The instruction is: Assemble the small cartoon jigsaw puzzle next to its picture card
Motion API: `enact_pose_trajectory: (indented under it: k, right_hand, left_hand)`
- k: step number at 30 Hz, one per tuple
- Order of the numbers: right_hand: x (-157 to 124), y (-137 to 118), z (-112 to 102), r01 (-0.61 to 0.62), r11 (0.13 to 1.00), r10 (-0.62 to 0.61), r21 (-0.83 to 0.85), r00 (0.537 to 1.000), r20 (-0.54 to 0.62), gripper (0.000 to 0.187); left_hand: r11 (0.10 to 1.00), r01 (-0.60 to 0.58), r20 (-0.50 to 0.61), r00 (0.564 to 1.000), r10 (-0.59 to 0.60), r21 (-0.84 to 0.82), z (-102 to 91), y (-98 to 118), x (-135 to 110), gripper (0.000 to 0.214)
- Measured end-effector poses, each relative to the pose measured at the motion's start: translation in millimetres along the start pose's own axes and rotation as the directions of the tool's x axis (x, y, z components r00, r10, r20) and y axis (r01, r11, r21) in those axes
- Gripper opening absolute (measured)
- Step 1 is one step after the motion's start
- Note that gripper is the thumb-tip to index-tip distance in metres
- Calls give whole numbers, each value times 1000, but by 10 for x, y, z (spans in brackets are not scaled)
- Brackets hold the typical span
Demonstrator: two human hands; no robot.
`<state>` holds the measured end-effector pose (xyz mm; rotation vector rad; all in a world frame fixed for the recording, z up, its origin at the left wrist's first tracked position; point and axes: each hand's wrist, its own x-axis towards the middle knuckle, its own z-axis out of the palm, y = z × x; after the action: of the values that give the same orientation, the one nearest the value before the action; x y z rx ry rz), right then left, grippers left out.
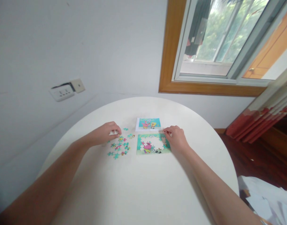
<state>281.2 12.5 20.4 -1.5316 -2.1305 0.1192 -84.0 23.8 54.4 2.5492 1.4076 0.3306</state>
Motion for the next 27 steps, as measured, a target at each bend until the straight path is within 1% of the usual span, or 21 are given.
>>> enact_pose_trajectory:
  k: [5, 8, 13, 18, 24, 27]
  right_hand:
    - [-3, 13, 19, -3, 1000, 3, -23, 1000, 3, 25]
    - [-7, 35, 44, -12, 1000, 11, -15, 1000, -9, 25]
    - [-14, 53, 73, -5, 1000, 5, 1, 999, -33, 25]
    - [-14, 47, 71, -27, 1000, 27, -1, 998, -52, 25]
    - [-14, 22, 62, -23, 1000, 23, 5, 997, -71, 25]
    - [-16, 13, 54, -16, 1000, 17, 15, 997, -69, 24]
  left_hand:
    - [1000, 11, 102, 995, -10, -7, -22, 79, 0, 26]
    - [1000, 20, 122, 992, -21, 14, -5, 103, 5, 26]
    - [999, 37, 89, 995, -36, -4, 31, 102, 6, 26]
    - [999, -11, 67, 998, 13, -34, 17, 106, 14, 26]
    - [1000, 2, -15, 1000, -2, 10, 18, 132, 38, 32]
    - [999, -11, -50, 999, 14, 44, 45, 132, 50, 34]
